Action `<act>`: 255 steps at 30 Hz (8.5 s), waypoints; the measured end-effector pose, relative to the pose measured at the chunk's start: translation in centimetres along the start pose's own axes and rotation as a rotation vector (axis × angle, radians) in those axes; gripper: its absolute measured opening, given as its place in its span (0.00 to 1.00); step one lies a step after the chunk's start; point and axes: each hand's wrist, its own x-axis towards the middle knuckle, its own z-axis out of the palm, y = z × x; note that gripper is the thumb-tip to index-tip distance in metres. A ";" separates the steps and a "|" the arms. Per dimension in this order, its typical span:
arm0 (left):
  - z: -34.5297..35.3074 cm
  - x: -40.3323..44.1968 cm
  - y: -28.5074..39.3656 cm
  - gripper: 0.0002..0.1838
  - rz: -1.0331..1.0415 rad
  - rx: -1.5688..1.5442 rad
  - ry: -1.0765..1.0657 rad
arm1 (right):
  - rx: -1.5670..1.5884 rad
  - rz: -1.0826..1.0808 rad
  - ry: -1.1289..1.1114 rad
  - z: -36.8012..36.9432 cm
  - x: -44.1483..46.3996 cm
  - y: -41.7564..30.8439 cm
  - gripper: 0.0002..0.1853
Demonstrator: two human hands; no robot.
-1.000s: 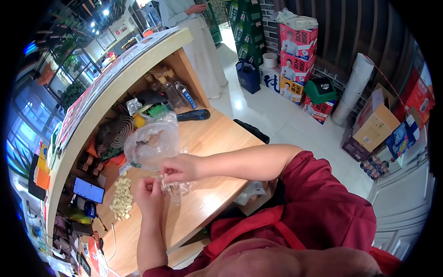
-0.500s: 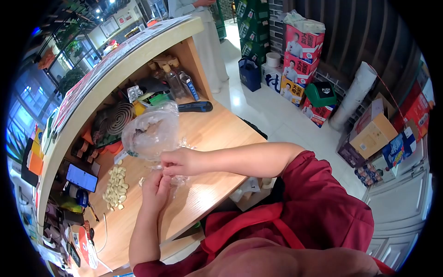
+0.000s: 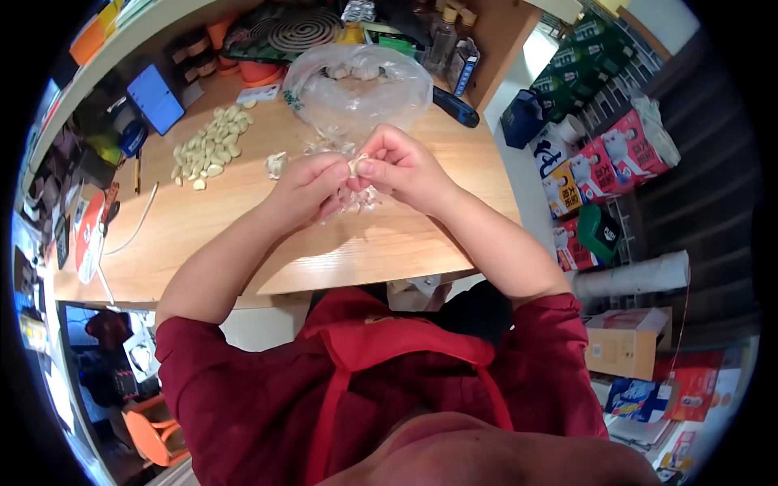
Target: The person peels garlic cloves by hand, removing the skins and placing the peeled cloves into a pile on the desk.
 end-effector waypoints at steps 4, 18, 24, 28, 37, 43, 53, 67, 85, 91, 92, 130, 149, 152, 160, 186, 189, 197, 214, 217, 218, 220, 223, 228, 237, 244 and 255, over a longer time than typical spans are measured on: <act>-0.2 0.4 0.4 0.09 0.093 0.148 0.137 | -0.203 0.035 0.113 -0.6 0.0 0.2 0.08; -0.7 -0.1 0.5 0.09 0.471 0.769 0.311 | -0.759 -0.080 0.182 -0.3 0.1 0.7 0.12; -1.0 0.1 0.0 0.06 0.461 0.908 0.330 | -0.901 -0.122 0.180 0.2 0.1 0.6 0.12; -0.5 0.1 0.0 0.04 0.466 0.886 0.337 | -1.005 -0.165 0.143 0.0 0.1 1.1 0.11; -0.5 -0.3 0.9 0.05 0.294 0.815 0.438 | -0.960 -0.271 0.172 1.1 -0.4 -0.1 0.12; -2.1 0.9 -0.1 0.09 0.449 0.748 0.475 | -0.589 -0.123 0.247 0.6 0.2 -0.2 0.13; -1.1 0.3 0.9 0.13 0.495 0.611 0.278 | -0.207 0.003 0.167 0.3 0.4 0.5 0.13; -0.4 -0.1 1.0 0.09 0.460 0.778 0.305 | -0.225 0.151 0.099 0.0 0.6 0.8 0.08; 1.6 -0.2 0.8 0.11 0.492 0.884 0.387 | -0.231 0.163 0.090 0.3 0.3 1.2 0.10; 0.6 -0.2 -0.6 0.12 0.298 0.571 0.352 | -0.286 0.143 0.076 0.4 0.3 1.2 0.10; 0.3 -0.2 -0.6 0.12 0.320 0.576 0.330 | -0.291 0.126 0.079 0.4 0.3 1.2 0.11; -1.6 0.5 -0.7 0.03 0.233 0.646 0.565 | -0.381 -0.091 0.263 -0.2 0.3 -0.2 0.10; -1.2 0.9 0.2 0.06 0.245 0.844 0.444 | -0.101 -0.045 0.233 -0.5 0.6 0.0 0.11; -1.5 1.2 -0.1 0.08 0.315 0.759 0.432 | -0.324 0.021 0.264 -0.6 0.5 -0.1 0.11; -0.2 0.3 1.0 0.10 0.054 0.099 0.226 | -0.945 -0.361 0.185 -0.4 0.4 0.6 0.10; -0.4 0.2 1.2 0.10 -0.049 0.060 0.158 | -0.989 -0.494 0.023 -0.3 0.1 1.2 0.09; -0.4 0.3 1.2 0.10 -0.048 0.064 0.165 | -0.983 -0.495 0.023 -0.2 0.1 1.1 0.09; -0.5 0.3 0.9 0.09 -0.047 0.072 0.182 | -0.966 -0.438 0.039 -0.1 0.1 1.0 0.10; -0.2 0.0 0.9 0.02 0.090 0.394 0.352 | -0.983 -0.249 0.176 0.5 0.2 0.8 0.14; -0.7 0.2 0.0 0.03 0.173 0.440 0.334 | -0.978 -0.232 0.191 0.8 0.4 0.9 0.15; -0.8 0.3 0.0 0.03 0.200 0.451 0.338 | -0.967 -0.229 0.184 0.8 0.4 1.1 0.14; -0.8 0.2 -0.1 0.03 0.227 0.455 0.335 | -0.952 -0.233 0.178 0.6 0.6 1.4 0.13; -0.8 0.1 0.2 0.03 0.219 0.439 0.357 | -0.818 -0.188 0.200 0.3 0.6 1.7 0.10; -0.4 0.1 1.3 0.04 0.208 0.386 0.543 | -0.186 -0.004 0.287 0.0 0.8 0.6 0.09; -1.7 1.3 -0.5 0.08 0.537 0.825 0.448 | 0.216 0.114 0.183 -0.8 0.8 -0.2 0.09; -0.6 0.5 0.8 0.06 0.018 0.201 0.250 | -0.114 0.121 0.161 0.2 0.7 0.9 0.09; -0.7 0.2 1.1 0.06 0.024 0.117 0.247 | -0.182 0.076 0.158 0.0 0.6 0.4 0.10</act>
